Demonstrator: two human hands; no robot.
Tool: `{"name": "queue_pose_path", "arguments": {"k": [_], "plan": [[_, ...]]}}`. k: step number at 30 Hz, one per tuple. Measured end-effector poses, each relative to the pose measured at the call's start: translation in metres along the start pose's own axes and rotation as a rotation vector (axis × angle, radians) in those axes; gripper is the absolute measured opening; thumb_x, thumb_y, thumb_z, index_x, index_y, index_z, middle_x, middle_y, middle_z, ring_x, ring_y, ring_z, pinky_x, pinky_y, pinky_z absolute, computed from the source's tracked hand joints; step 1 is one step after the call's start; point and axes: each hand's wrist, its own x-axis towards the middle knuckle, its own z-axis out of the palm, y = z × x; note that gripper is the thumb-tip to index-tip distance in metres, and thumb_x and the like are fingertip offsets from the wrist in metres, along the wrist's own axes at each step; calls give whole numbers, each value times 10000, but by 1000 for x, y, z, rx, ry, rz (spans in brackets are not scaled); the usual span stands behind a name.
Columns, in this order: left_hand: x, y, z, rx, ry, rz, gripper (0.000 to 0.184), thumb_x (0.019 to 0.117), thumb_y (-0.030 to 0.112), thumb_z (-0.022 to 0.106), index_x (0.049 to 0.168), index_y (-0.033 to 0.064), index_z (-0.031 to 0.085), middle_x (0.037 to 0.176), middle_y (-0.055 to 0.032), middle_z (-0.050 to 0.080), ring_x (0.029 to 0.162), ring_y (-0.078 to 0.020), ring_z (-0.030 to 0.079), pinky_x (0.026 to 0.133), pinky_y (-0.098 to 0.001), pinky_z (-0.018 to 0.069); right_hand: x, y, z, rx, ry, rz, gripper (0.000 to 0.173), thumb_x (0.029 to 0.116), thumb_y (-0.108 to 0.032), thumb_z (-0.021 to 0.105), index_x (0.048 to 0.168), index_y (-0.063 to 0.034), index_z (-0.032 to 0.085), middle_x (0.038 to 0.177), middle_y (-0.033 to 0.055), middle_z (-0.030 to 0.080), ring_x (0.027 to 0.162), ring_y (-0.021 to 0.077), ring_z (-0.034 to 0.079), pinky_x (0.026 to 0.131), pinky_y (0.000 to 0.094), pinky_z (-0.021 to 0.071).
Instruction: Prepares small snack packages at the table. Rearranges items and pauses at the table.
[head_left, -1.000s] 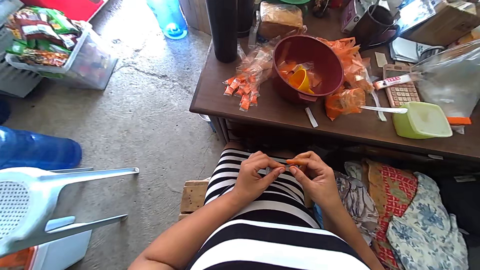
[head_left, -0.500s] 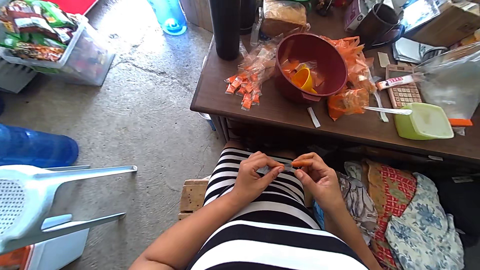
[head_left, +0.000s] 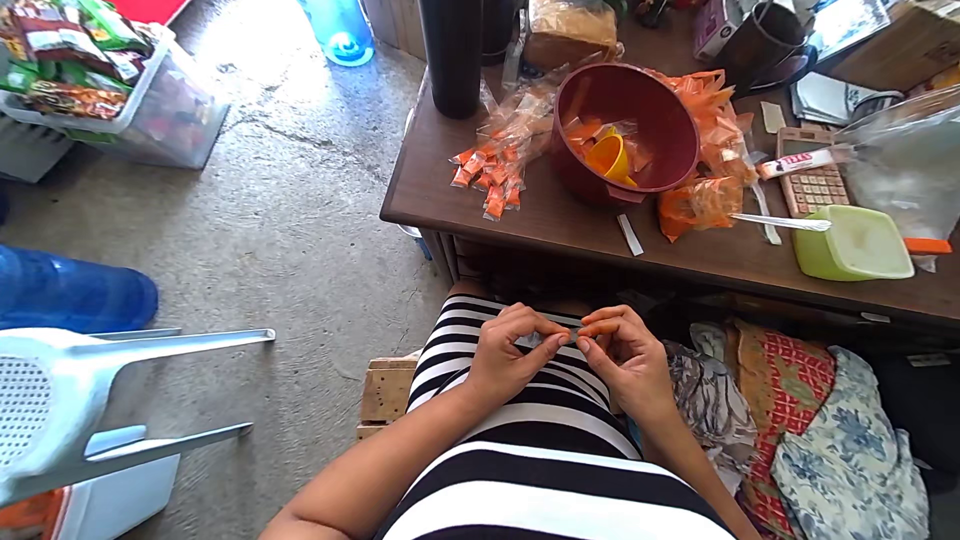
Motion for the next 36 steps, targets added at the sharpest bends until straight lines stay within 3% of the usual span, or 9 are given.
{"name": "queue_pose_path", "arguments": {"k": [5,9,15,21,24,28,36], "plan": [[0,-1,1,-19,-14,-4,153,964,140,702,932,-2,748,886,-50,737,894,-56,659,856,-229,520,0,2,-1,65,5,9,106,922,-126,708,990,-48,734,1084,-8,650,713,-63,543,602,74,471],[0,-1,2,-20,-34,1,161,969,149,699,933,-2,743,884,-47,734,899,-56,656,860,-228,516,1,3,-2,81,-8,-24,205,987,-146,645,1110,-13,743,1098,0,645,751,-67,546,628,75,472],[2,0,3,-19,-61,5,166,978,148,686,938,-2,743,895,-47,735,898,-53,653,857,-225,510,1,0,0,33,54,-96,108,952,-134,712,967,-40,763,972,-31,648,786,-50,592,682,82,519],[4,-1,3,-55,-88,-8,171,979,146,686,932,-11,735,891,-49,730,908,-47,653,865,-217,516,2,7,1,77,106,-128,93,894,-167,786,869,-98,730,911,-66,632,723,-63,556,619,71,486],[4,-1,2,-68,-93,-18,177,983,147,682,939,-16,737,894,-51,732,909,-42,655,863,-209,518,4,7,0,91,75,-132,73,942,-148,735,941,-81,761,997,-48,672,803,-45,613,684,92,533],[5,-2,0,-68,-96,-48,179,986,141,675,944,-20,739,899,-48,729,910,-35,653,862,-205,521,8,7,-3,92,-36,-103,149,991,-97,651,1058,-22,761,1090,0,676,844,-35,614,697,99,529],[6,-5,0,-78,-128,-40,174,981,140,680,941,-18,740,895,-50,730,900,-36,645,857,-201,509,6,10,-3,38,65,-107,91,863,-149,810,894,-86,753,919,-60,633,683,-74,521,583,62,453]]}}
